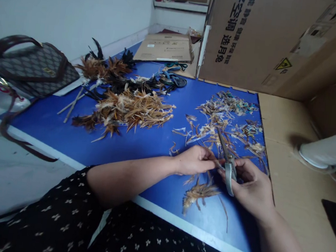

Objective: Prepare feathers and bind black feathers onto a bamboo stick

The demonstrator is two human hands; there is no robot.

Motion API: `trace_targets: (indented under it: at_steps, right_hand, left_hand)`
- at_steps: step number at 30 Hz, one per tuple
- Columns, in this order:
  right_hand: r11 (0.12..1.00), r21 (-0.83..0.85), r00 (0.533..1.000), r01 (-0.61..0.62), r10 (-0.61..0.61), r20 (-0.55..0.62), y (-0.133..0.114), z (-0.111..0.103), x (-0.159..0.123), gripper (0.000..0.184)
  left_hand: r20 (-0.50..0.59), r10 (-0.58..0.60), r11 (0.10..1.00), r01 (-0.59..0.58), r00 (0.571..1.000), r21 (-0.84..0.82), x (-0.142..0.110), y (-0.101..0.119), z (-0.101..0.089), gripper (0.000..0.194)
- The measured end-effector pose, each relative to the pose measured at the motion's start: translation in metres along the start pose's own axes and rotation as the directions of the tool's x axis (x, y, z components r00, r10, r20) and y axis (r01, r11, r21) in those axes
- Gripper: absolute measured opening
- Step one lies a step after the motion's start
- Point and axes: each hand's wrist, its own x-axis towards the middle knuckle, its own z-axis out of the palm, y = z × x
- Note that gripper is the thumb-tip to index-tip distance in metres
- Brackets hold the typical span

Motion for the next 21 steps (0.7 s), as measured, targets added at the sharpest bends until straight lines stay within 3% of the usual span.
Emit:
trace_targets:
  at_steps: [5,9,13,18,21]
  right_hand:
    - [0.998,0.063,0.995,-0.024,0.030,-0.091,-0.001,0.007,-0.001,0.071]
    - [0.995,0.089,0.984,-0.036,0.051,-0.172,-0.009,0.010,-0.002,0.075]
    - [0.997,0.068,0.977,-0.046,0.059,-0.207,-0.016,0.012,-0.005,0.073]
    - [0.989,0.114,0.971,-0.097,0.120,-0.207,-0.021,0.017,-0.007,0.070]
    - [0.991,0.112,0.963,-0.070,0.097,-0.250,-0.022,0.018,-0.007,0.065]
  left_hand:
    - [-0.004,-0.006,1.000,0.006,1.000,0.019,-0.004,0.008,-0.001,0.013]
    - [-0.025,-0.003,0.998,0.001,1.000,-0.066,-0.002,0.005,0.001,0.018]
    - [-0.081,0.074,0.990,-0.082,0.994,-0.112,0.002,-0.003,0.005,0.011]
    - [-0.077,0.230,0.973,-0.227,0.970,0.047,-0.003,-0.003,0.006,0.006]
    - [-0.115,0.254,0.967,-0.250,0.960,0.048,-0.003,0.002,0.004,0.011]
